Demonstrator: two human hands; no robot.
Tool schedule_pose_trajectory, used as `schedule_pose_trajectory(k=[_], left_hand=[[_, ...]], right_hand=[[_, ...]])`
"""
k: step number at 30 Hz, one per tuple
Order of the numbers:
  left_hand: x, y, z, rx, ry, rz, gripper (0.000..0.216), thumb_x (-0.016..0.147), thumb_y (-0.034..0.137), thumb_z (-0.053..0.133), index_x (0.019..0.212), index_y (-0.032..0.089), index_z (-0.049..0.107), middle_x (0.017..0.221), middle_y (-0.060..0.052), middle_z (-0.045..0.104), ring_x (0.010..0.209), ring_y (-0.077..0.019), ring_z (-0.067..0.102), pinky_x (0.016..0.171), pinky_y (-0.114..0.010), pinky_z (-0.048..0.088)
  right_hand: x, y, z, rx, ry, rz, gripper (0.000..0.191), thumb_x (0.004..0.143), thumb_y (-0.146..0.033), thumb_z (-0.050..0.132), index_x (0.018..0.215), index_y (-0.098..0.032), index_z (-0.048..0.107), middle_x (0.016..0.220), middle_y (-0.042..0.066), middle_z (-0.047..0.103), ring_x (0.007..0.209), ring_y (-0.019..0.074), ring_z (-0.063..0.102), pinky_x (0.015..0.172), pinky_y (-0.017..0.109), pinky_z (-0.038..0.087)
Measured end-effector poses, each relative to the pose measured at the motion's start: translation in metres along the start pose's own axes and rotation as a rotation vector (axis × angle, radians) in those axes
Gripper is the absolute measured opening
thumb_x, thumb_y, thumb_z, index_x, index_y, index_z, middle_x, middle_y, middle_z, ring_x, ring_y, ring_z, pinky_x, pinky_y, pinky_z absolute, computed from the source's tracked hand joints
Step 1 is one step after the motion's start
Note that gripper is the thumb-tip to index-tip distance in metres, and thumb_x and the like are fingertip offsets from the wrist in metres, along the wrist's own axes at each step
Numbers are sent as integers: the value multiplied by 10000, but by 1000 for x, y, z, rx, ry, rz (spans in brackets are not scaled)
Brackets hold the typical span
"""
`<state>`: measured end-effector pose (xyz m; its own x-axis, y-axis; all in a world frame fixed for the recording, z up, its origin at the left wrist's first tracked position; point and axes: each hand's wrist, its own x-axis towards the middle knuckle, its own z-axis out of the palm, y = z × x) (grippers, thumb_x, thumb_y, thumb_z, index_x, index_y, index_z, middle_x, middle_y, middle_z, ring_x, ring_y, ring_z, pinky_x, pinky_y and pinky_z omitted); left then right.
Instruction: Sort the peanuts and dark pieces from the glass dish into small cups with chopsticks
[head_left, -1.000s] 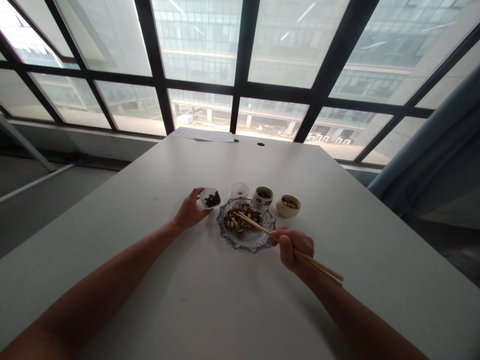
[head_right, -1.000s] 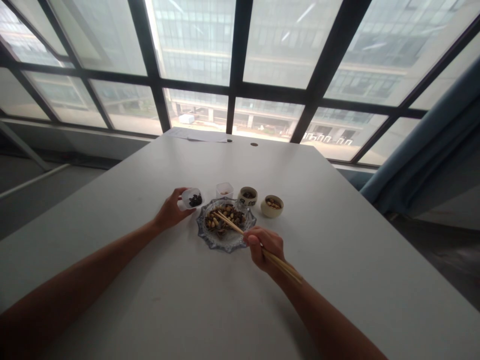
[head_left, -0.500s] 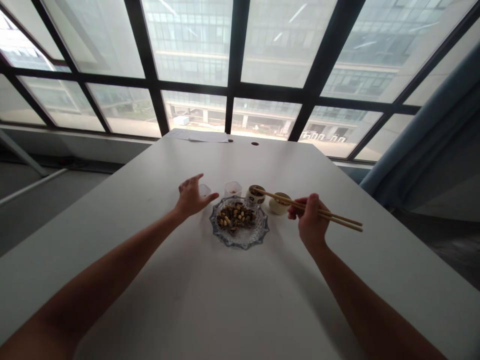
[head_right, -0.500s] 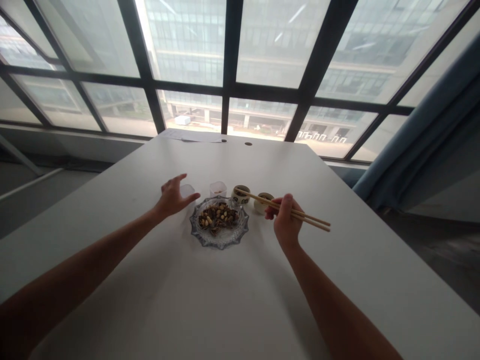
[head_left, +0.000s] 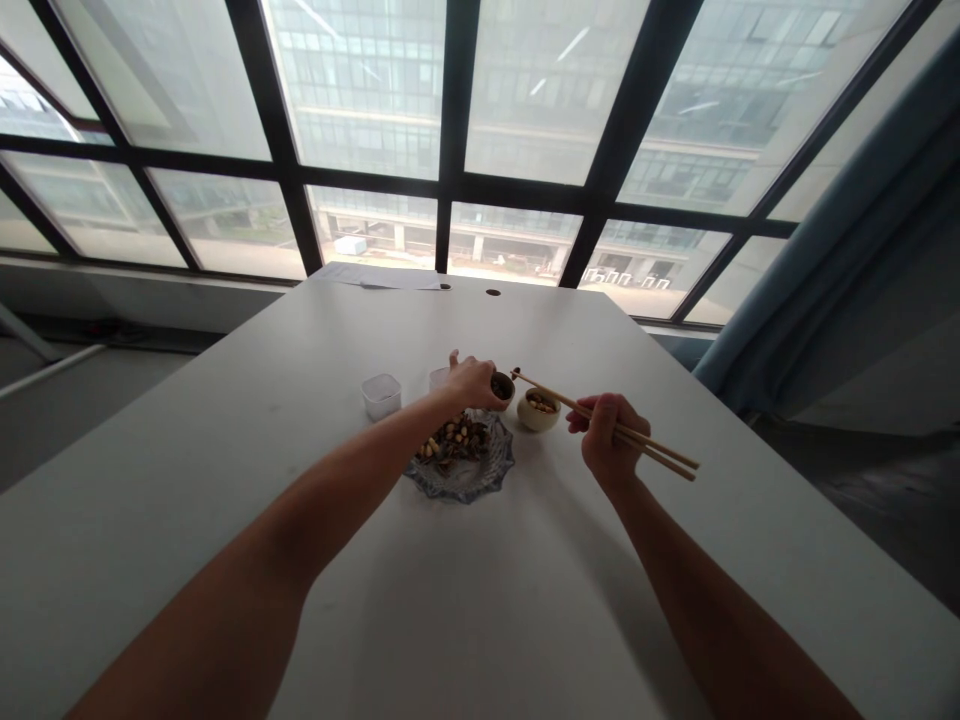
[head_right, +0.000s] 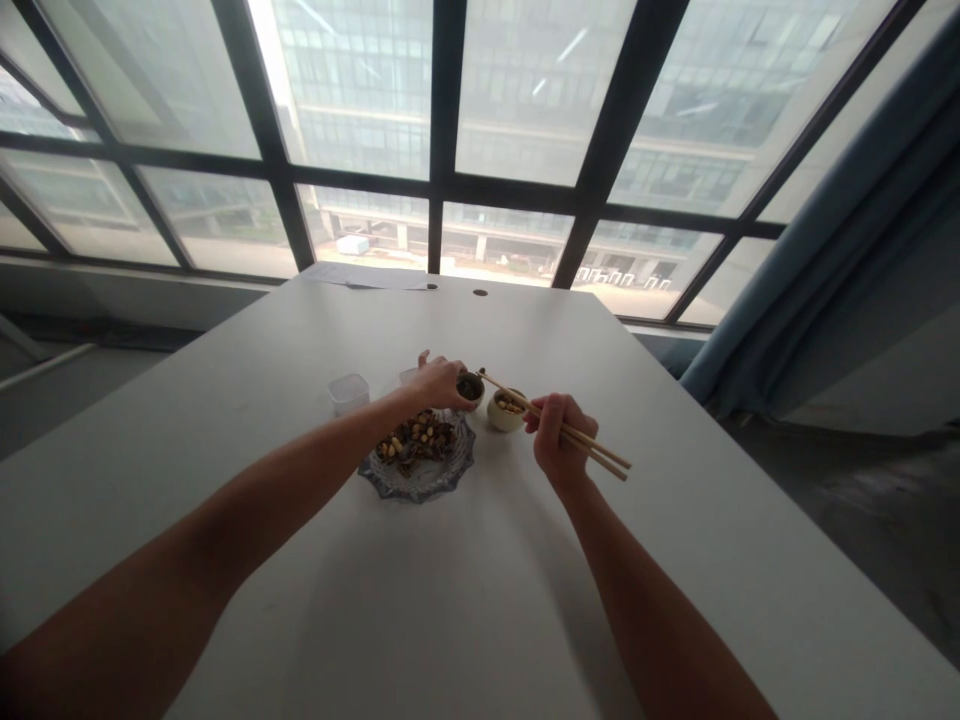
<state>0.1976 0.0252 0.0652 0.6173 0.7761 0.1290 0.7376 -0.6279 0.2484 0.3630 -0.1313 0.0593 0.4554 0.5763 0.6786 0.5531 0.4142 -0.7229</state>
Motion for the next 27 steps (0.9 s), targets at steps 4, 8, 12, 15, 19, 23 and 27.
schedule_pose_trajectory(k=[4, 8, 12, 15, 19, 23, 27], left_hand=[[-5, 0, 2, 15, 129, 106, 651, 680, 550, 728, 1202, 175, 624, 1080, -140, 715, 1180, -347, 563, 1186, -574, 38], [-6, 0, 0, 7, 130, 115, 682, 680, 597, 709, 1205, 169, 632, 1064, -128, 722, 1171, -335, 568, 1188, -553, 50], [-5, -1, 1, 19, 104, 87, 665, 681, 648, 687, 1151, 178, 666, 1043, -127, 723, 1153, -344, 576, 1182, -565, 76], [-2, -4, 5, 25, 77, 50, 659, 672, 659, 703, 1129, 184, 680, 1050, -142, 720, 1160, -353, 579, 1178, -570, 96], [4, -6, 5, 23, 9, 14, 657, 701, 695, 674, 1125, 193, 681, 1072, -153, 729, 1168, -361, 585, 1165, -599, 118], [-5, -11, -7, -7, -26, 20, 731, 776, 693, 613, 1277, 161, 606, 1234, -181, 685, 1271, -367, 529, 1171, -613, 96], [-41, -31, -26, -102, 179, 66, 616, 864, 608, 571, 1323, 197, 575, 1332, -133, 645, 1320, -320, 502, 1200, -572, 75]], right_hand=[[-1, 0, -1, -33, -16, -25, 510, 963, -609, 432, 733, -196, 625, 543, 15, 660, 431, 130, 599, 444, 242, 476], [-1, 6, 2, -23, -87, -21, 479, 953, -600, 469, 767, -191, 634, 579, 20, 670, 473, 137, 616, 483, 254, 502], [4, 7, 4, -10, -145, 37, 468, 928, -607, 523, 793, -177, 651, 607, 28, 676, 517, 145, 628, 496, 260, 510], [9, -6, 2, 55, -47, 81, 534, 921, -653, 491, 741, -176, 650, 540, 12, 639, 439, 124, 573, 432, 240, 464], [13, -32, -2, 146, -77, 177, 633, 874, -723, 495, 567, -184, 621, 384, 0, 538, 301, 96, 453, 305, 218, 339], [6, -50, 3, 217, -403, 287, 643, 810, -757, 556, 521, -184, 612, 337, -4, 503, 259, 85, 398, 266, 205, 274], [-10, -51, 18, 221, -732, 372, 627, 793, -769, 563, 582, -184, 634, 398, -3, 557, 299, 92, 458, 293, 199, 322]])
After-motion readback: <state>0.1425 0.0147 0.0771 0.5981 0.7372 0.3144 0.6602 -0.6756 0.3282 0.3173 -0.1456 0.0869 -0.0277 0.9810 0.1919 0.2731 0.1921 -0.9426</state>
